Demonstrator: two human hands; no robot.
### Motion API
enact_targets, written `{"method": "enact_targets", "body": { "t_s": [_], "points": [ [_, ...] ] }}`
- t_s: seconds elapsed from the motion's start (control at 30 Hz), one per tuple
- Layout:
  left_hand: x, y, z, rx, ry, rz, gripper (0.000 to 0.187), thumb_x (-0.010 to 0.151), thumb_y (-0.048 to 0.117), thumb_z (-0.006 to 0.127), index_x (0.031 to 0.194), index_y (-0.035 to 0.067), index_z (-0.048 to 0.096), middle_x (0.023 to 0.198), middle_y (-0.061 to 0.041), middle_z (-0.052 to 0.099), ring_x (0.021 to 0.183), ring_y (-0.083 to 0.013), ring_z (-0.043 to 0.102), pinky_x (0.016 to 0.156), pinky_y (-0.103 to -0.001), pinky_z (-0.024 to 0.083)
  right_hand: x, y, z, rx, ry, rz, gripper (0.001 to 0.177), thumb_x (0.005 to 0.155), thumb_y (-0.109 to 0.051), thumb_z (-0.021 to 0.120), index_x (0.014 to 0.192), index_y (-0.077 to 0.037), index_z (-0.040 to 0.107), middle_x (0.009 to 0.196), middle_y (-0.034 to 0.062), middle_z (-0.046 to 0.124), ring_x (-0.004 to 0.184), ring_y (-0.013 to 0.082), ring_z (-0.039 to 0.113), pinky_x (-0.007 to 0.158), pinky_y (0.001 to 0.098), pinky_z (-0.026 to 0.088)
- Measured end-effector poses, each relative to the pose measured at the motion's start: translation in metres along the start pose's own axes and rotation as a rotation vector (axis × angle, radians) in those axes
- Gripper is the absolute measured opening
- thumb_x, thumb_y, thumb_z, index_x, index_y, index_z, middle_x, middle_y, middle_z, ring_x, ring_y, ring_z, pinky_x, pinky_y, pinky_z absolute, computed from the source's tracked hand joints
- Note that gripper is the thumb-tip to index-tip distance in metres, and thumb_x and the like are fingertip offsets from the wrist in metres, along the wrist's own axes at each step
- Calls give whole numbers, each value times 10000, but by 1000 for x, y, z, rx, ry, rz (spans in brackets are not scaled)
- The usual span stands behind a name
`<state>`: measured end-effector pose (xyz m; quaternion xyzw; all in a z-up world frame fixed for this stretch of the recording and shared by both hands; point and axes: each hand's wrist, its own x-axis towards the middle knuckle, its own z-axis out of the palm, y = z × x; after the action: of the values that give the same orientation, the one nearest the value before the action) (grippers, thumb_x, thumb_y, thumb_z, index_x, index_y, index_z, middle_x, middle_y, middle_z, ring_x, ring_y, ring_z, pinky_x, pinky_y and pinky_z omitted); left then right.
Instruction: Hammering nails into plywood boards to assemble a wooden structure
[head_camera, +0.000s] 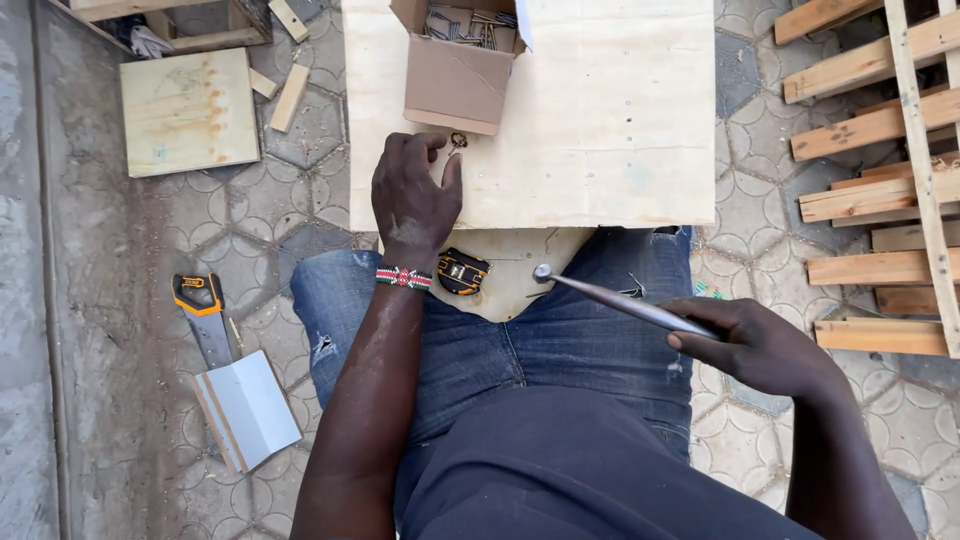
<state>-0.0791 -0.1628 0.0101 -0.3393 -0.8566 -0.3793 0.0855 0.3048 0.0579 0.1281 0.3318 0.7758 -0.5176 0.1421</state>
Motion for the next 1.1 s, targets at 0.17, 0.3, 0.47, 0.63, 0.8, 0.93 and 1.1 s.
{"method": "enact_targets", "body": {
  "t_s": [0.17,0.3,0.47,0.63,0.8,0.93,1.1],
  "points": [
    [15,-8,16,103,-100,-92,181,1053,273,893,1173,185,789,1086,-28,630,1035,-364,814,966,-522,621,26,-22,24,-424,-63,13,561,1079,-251,762,1633,-164,758,1497,285,849,1390,594,768,1146,686,614],
    [17,-10,23,115,-112,-126,114,1036,264,884,1064,215,785,1056,-22,643,1029,-368,822,959,-528,621,44,-29,50,-557,-40,-33,581,1130,-290,684,1689,-134,672,1508,261,824,1413,532,771,1180,650,607],
    [21,-11,11,27,-142,-192,139,1013,304,851,997,223,739,1006,-39,651,981,-384,827,913,-540,629,91,-9,70,-586,-7,-208,555,1133,-253,670,1677,-144,665,1413,271,832,1346,552,774,1114,659,625],
    [9,-19,-24,-231,-151,-376,82,1060,284,762,1109,227,729,1076,-51,738,1009,-274,857,917,-476,652,145,12,92,-588,-11,-449,497,1142,-222,678,1628,-120,683,1319,307,833,1325,591,758,1081,679,621],
    [-13,-43,-47,-382,16,-427,131,1116,167,705,1226,198,641,1104,-95,745,983,-299,830,878,-458,668,183,7,100,-498,-90,-653,546,1103,-101,673,1649,-98,691,1287,341,829,1248,638,761,1013,727,619],
    [-30,-59,-65,-565,153,-371,395,1107,37,659,1490,123,616,1094,-125,708,939,-212,744,860,-386,647,212,15,110,-496,-64,-612,557,1098,-106,686,1655,-116,698,1304,344,825,1249,643,755,1031,727,610],
    [-48,-95,-65,-770,294,-439,287,1120,45,589,1262,90,834,1008,-92,727,842,-125,783,781,-312,689,240,41,109,-599,157,-525,372,1138,-257,644,1446,-189,840,1030,200,866,1043,529,837,881,637,664]
  ]
}}
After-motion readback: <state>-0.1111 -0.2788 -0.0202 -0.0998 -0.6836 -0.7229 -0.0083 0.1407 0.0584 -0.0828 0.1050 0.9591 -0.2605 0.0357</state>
